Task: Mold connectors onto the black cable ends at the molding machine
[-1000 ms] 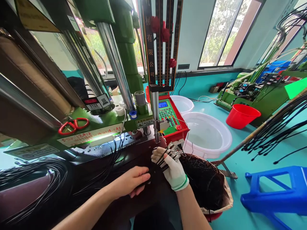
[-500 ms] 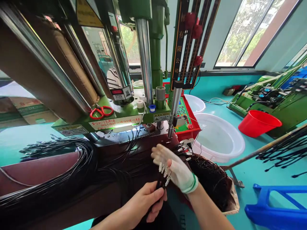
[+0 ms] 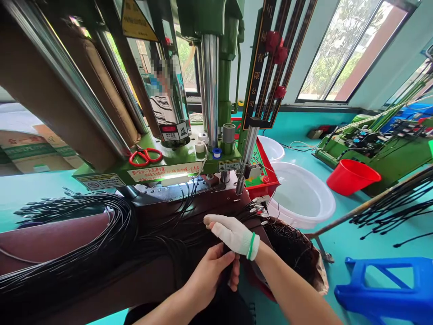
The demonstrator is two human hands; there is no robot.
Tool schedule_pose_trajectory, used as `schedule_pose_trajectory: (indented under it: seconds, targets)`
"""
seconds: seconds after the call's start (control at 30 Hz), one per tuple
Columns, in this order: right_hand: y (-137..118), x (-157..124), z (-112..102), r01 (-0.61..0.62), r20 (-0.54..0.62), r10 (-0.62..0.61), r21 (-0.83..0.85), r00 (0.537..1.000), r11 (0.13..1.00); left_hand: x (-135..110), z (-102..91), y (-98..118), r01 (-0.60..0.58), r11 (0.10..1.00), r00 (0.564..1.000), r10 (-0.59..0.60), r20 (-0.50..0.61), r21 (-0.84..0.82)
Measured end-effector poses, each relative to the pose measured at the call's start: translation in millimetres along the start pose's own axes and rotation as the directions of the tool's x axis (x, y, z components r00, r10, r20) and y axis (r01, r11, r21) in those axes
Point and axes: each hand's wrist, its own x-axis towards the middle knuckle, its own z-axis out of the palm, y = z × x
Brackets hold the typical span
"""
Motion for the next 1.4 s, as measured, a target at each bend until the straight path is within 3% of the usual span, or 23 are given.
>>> schedule_pose_trajectory:
  seconds: [0.07,0.13,0.2,0.27,0.43,0.53,0.63,0.77,0.87,0.93,0.97,1.03,1.07,1.13,1.2,1.4]
  targets:
    - [5.0,11.1,-3.3,0.022,-0.007,-0.022,-0.009,1.0,1.0,-1.6,-2.1,6.9,-0.004,1.0,0.999,0.002,-0.041,-0.028]
    - [8.7,28.3,-12.8,0.022,-0.086,-0.046,-0.259,0.995,0.966,-3.7,-8.0,15.3,-0.023,0.997,0.997,0.018,-0.073,-0.07]
    - [12.6,50.6,-26.1,-0.049,-0.211,-0.089,-0.571,0.973,0.819,-5.8,-17.4,22.6,-0.065,0.991,0.994,0.054,-0.094,-0.115]
    - [17.7,75.2,-37.7,-0.13,-0.278,-0.116,-0.726,0.953,0.675,-7.1,-28.1,26.5,-0.099,0.984,0.989,0.081,-0.122,-0.146]
    - [30.3,118.8,-42.3,-0.167,-0.212,-0.065,-0.895,0.975,0.414,-6.0,-44.3,20.8,-0.092,0.98,0.983,0.062,-0.171,-0.176]
    - [31.2,125.2,-39.0,-0.201,-0.213,-0.012,-0.936,0.977,0.29,-4.6,-43.7,16.1,-0.066,0.983,0.988,0.041,-0.146,-0.172]
    - [23.4,121.2,-40.5,-0.2,-0.188,0.074,-0.951,0.979,0.234,-2.6,-42.0,13.7,-0.06,0.984,0.991,0.038,-0.131,-0.166]
    - [2.1,94.7,-44.9,-0.199,-0.149,0.183,-0.935,0.972,0.294,-0.8,-42.1,13.1,-0.095,0.98,0.991,0.077,-0.106,-0.177]
    - [-10.6,52.0,-44.4,-0.26,-0.185,0.222,-0.887,0.957,0.381,-1.8,-39.3,16.5,-0.107,0.987,0.989,0.093,-0.111,-0.121]
    - [-10.2,17.1,-40.1,-0.339,-0.232,0.264,-0.797,0.936,0.5,-1.7,-35.0,20.5,-0.097,0.994,0.989,0.09,-0.115,-0.053]
    - [-6.8,0.1,-36.7,-0.379,-0.253,0.286,-0.696,0.924,0.61,-0.6,-32.4,22.5,-0.087,0.996,0.99,0.085,-0.109,-0.015]
    - [5.5,-28.6,-27.6,-0.377,-0.298,0.299,-0.254,0.906,0.89,4.2,-27.0,25.4,-0.06,0.997,0.994,0.065,-0.083,0.057]
    - [13.0,-39.1,-22.6,-0.319,-0.33,0.291,-0.032,0.898,0.947,7.9,-24.4,26.1,-0.046,0.995,0.996,0.052,-0.074,0.087]
    - [27.2,-51.3,-13.3,-0.171,-0.405,0.264,0.251,0.875,0.953,16.9,-19.7,25.5,-0.02,0.991,0.996,0.03,-0.08,0.129]
    - [36.4,-54.0,-6.9,-0.076,-0.466,0.243,0.348,0.851,0.934,25.7,-15.7,23.3,-0.004,0.988,0.996,0.018,-0.089,0.156]
    - [38.6,-44.0,-1.7,-0.021,-0.557,0.181,0.283,0.81,0.959,32.9,-9.3,21.3,0.038,0.98,0.997,-0.026,-0.066,0.195]
